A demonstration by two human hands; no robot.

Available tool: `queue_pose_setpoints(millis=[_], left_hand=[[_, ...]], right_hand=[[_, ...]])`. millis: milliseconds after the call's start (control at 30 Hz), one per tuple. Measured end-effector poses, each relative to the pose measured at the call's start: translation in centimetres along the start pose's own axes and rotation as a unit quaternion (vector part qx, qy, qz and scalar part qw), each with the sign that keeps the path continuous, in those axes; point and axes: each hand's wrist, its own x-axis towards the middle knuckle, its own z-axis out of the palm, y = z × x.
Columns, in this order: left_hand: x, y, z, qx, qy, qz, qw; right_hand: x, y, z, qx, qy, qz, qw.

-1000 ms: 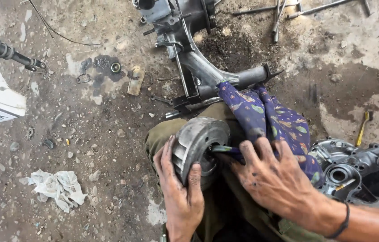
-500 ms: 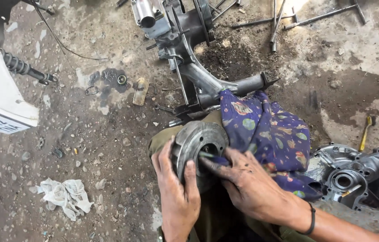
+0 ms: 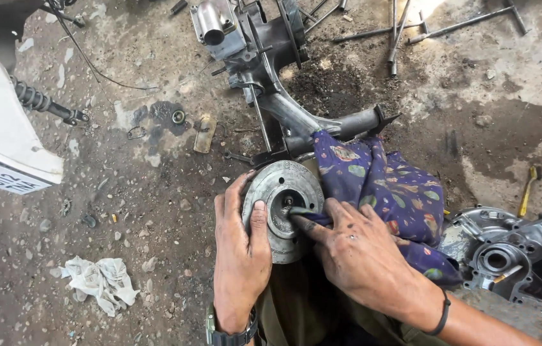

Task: Scraping the inner surface and central hub of a motorcycle flywheel using a flathead screwdriver to remove debris.

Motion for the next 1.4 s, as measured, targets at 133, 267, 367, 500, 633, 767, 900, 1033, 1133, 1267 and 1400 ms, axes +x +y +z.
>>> queue_pose_setpoints(millis=[133,267,367,500,633,767,900,1033,1133,1267,1400], left_hand=[[0.2,0.2,-0.3,-0.007,-0.004,-0.022,1.000],[0.5,-0.2,-0.4,-0.013,-0.021,-0.048,0.999],[0.8,-0.5,-0.5,-0.024,-0.013,-0.020,0.999],[1.1,0.2,-0.5,-0.010,-0.022,-0.019,1.000],[1.3,0.9,-0.3,0.025,-0.026,0.050,0.998],[1.1,1.9,-0.2,0.078,-0.051,0.044,0.995],[0.8,1.3,0.5,0.062,-0.032,0.095,0.993],[0.4,0.7,1.3,0.073,0.002,0.153,0.985],[0.1,0.3,1.4,0.074,0.014,0.166,0.983],[-0.1,-1.1,1.1,0.054,0.002,0.152,0.987],[0.0,-1.6,0.3,0.019,-0.014,0.116,0.993]], right_hand=[[0.2,-0.3,-1.0,0.244,-0.006,-0.018,0.970],[-0.7,1.6,-0.7,0.281,-0.015,0.037,0.959],[0.0,4.0,-2.3,0.257,0.126,0.006,0.958],[1.3,5.7,-3.0,0.136,0.107,-0.060,0.983],[3.5,5.8,-2.3,-0.076,0.048,-0.164,0.982],[2.3,5.2,-1.1,-0.185,0.078,-0.170,0.965],[1.1,4.4,-1.1,-0.158,0.034,-0.129,0.978],[0.6,3.2,-1.5,0.061,-0.017,-0.079,0.995],[1.1,2.9,-2.4,0.346,-0.037,-0.048,0.936],[0.1,6.4,-2.3,0.483,0.010,0.000,0.875],[-0.7,12.4,-5.4,0.352,0.141,0.070,0.923]])
